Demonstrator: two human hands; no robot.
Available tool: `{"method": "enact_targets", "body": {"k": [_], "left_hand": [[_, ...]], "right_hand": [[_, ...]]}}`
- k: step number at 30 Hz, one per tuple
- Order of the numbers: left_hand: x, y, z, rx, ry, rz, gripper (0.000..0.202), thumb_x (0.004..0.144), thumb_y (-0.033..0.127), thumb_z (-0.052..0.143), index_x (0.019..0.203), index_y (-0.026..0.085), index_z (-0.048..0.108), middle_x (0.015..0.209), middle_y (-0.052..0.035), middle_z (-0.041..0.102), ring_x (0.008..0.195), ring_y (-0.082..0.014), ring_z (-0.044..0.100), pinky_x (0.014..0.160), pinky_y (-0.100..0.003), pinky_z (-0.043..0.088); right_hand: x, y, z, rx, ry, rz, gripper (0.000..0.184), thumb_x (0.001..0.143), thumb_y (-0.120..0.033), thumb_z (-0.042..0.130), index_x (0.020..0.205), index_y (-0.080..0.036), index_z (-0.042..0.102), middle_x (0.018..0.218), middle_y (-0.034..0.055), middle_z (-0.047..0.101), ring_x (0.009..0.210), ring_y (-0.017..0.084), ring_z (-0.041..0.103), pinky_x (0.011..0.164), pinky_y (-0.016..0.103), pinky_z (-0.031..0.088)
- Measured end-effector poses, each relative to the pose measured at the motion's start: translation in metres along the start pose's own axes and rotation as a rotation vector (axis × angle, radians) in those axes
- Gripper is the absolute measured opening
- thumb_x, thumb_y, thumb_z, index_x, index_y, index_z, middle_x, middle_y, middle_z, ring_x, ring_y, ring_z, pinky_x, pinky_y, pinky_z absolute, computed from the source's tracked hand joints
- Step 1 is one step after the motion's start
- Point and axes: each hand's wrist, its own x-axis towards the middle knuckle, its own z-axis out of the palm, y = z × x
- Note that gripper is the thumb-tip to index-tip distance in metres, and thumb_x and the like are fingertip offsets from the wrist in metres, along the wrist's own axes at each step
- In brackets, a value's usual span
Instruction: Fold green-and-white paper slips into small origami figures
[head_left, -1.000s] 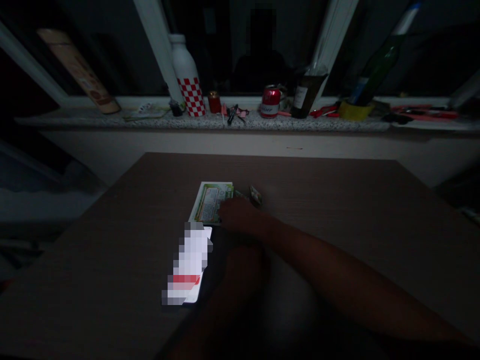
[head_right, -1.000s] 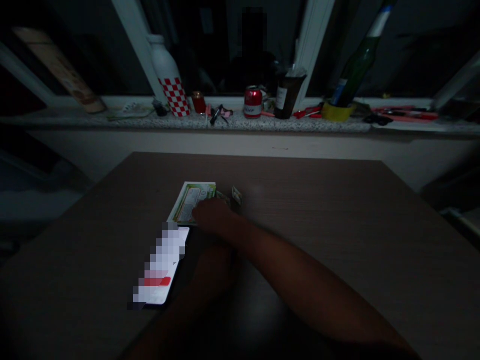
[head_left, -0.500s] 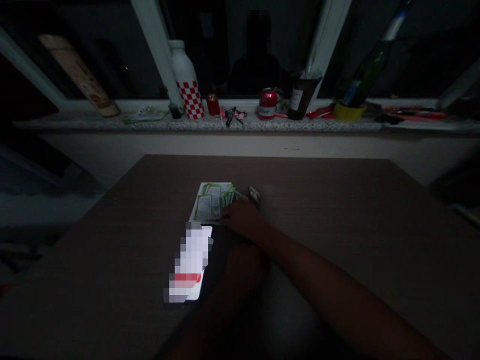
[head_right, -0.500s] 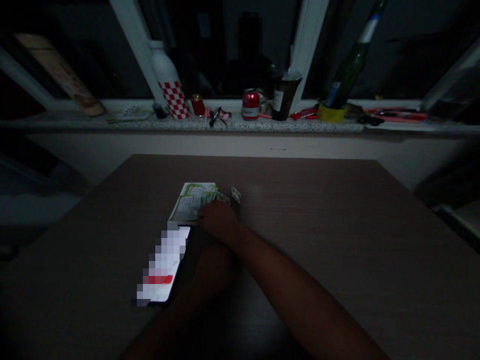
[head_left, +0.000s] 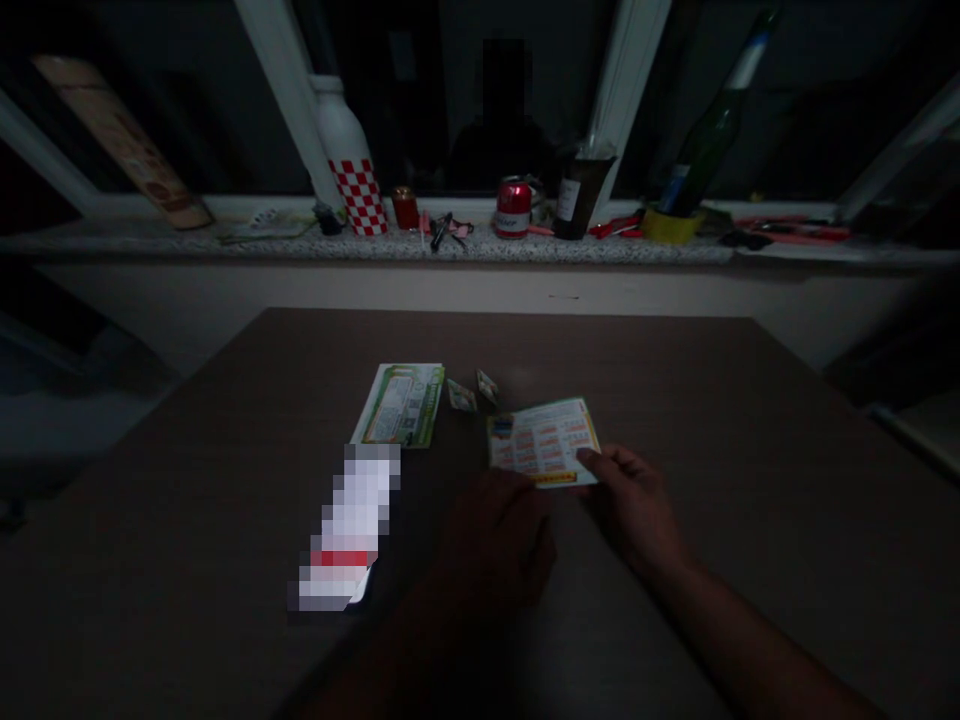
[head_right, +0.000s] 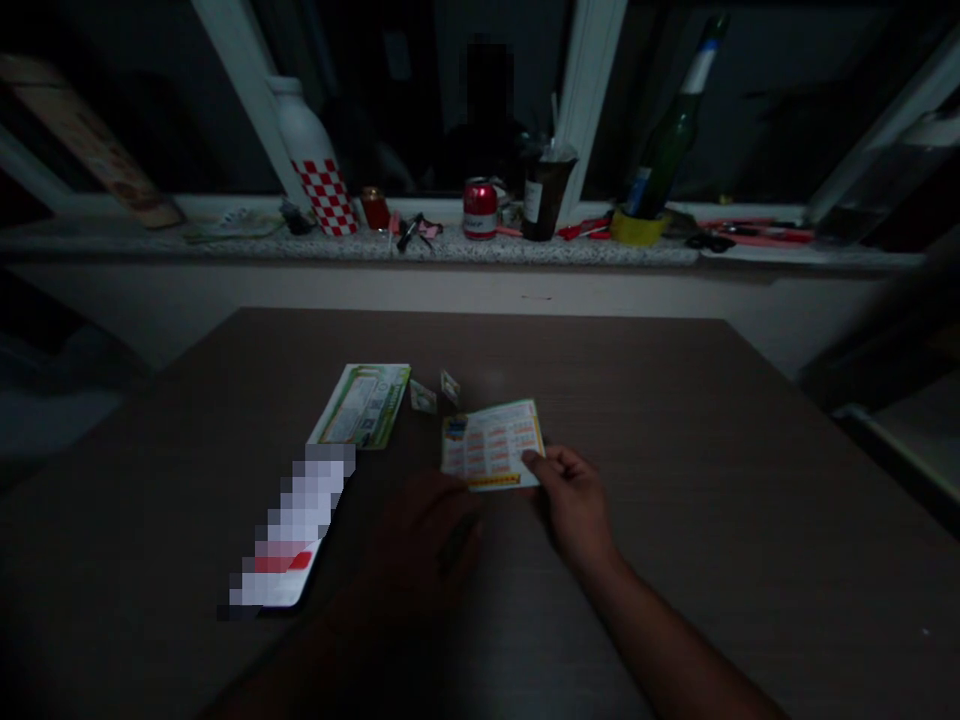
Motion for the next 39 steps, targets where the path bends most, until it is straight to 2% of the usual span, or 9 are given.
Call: {"method": "enact_targets", "body": {"k": [3,5,8,11,14,19,22,25,39], "left_hand": [[0.005,-0.006,0.013,0.074,-0.145,-0.045,0.026,0.086,0.019,0.051,0.109,0.021,0.064,0.116,-0.0137,0.061,0.107,-0.0297,0.055,0.092,-0.044,0.043],[0.008,-0.011,0.022,0.088,-0.269,-0.041,0.024,0.084,0.016,0.052,0.104,0.02,0.065,0.119,-0.0136,0.06,0.113,-0.0318,0.051,0.096,-0.048,0.04],[0.011,-0.014,0.03,0.074,-0.352,-0.017,0.025,0.082,0.013,0.053,0.102,0.019,0.065,0.119,-0.0137,0.059,0.112,-0.0325,0.05,0.097,-0.051,0.038],[0.015,-0.013,0.033,0.081,-0.388,0.019,0.026,0.08,0.013,0.054,0.103,0.019,0.065,0.117,-0.0131,0.06,0.111,-0.0318,0.051,0.096,-0.049,0.039],[0.016,-0.014,0.033,0.061,-0.388,0.06,0.026,0.081,0.013,0.054,0.104,0.019,0.066,0.118,-0.0132,0.06,0.113,-0.0317,0.05,0.096,-0.048,0.04],[0.016,-0.028,0.028,-0.131,-0.324,0.015,0.024,0.08,0.01,0.054,0.094,0.02,0.07,0.105,-0.0105,0.066,0.101,-0.0268,0.059,0.092,-0.041,0.046],[0.017,-0.04,0.023,-0.165,-0.185,-0.107,0.025,0.082,0.012,0.054,0.096,0.024,0.071,0.105,-0.0079,0.068,0.1,-0.025,0.061,0.091,-0.038,0.046],[0.018,-0.049,0.021,-0.091,-0.155,-0.154,0.024,0.083,0.018,0.056,0.102,0.021,0.07,0.11,-0.0116,0.066,0.105,-0.0293,0.058,0.095,-0.044,0.042],[0.014,-0.046,0.029,0.132,-0.218,-0.133,0.026,0.087,0.022,0.053,0.111,0.018,0.065,0.12,-0.0107,0.062,0.114,-0.026,0.053,0.102,-0.041,0.038]], "right_hand": [[-0.017,0.005,-0.029,-0.026,0.023,0.077,0.03,0.069,-0.045,0.075,0.067,-0.018,0.064,0.067,0.0042,0.072,0.059,0.021,0.068,0.053,0.031,0.056],[-0.023,0.002,-0.041,-0.086,0.003,0.1,0.028,0.071,-0.044,0.075,0.071,-0.017,0.069,0.069,0.0056,0.073,0.062,0.021,0.069,0.056,0.03,0.056],[-0.022,-0.006,-0.05,-0.239,-0.108,-0.07,0.032,0.083,-0.049,0.059,0.083,-0.02,0.074,0.086,0.008,0.075,0.086,0.025,0.07,0.079,0.036,0.056],[-0.011,-0.01,-0.05,-0.37,-0.277,-0.295,0.028,0.091,-0.039,0.051,0.096,-0.024,0.074,0.114,0.0093,0.07,0.111,0.024,0.063,0.099,0.041,0.047],[0.005,-0.006,-0.045,-0.548,-0.404,-0.501,0.024,0.089,-0.029,0.055,0.108,-0.025,0.07,0.118,0.0095,0.068,0.112,0.023,0.062,0.099,0.042,0.048],[0.021,0.011,-0.041,-0.723,-0.447,-0.742,0.023,0.082,-0.026,0.064,0.104,-0.024,0.069,0.115,0.0103,0.069,0.112,0.025,0.062,0.097,0.045,0.049],[0.021,0.016,-0.045,-0.804,-0.459,-0.779,0.022,0.083,-0.025,0.064,0.104,-0.024,0.069,0.115,0.0101,0.07,0.114,0.026,0.06,0.097,0.047,0.047],[0.018,0.016,-0.048,-0.864,-0.479,-0.809,0.02,0.084,-0.024,0.063,0.103,-0.023,0.069,0.115,0.0099,0.07,0.117,0.026,0.059,0.098,0.047,0.046],[0.014,0.009,-0.042,-0.871,-0.551,-0.759,0.017,0.084,-0.02,0.062,0.097,-0.026,0.071,0.113,0.0076,0.07,0.119,0.026,0.056,0.1,0.047,0.046]]}}
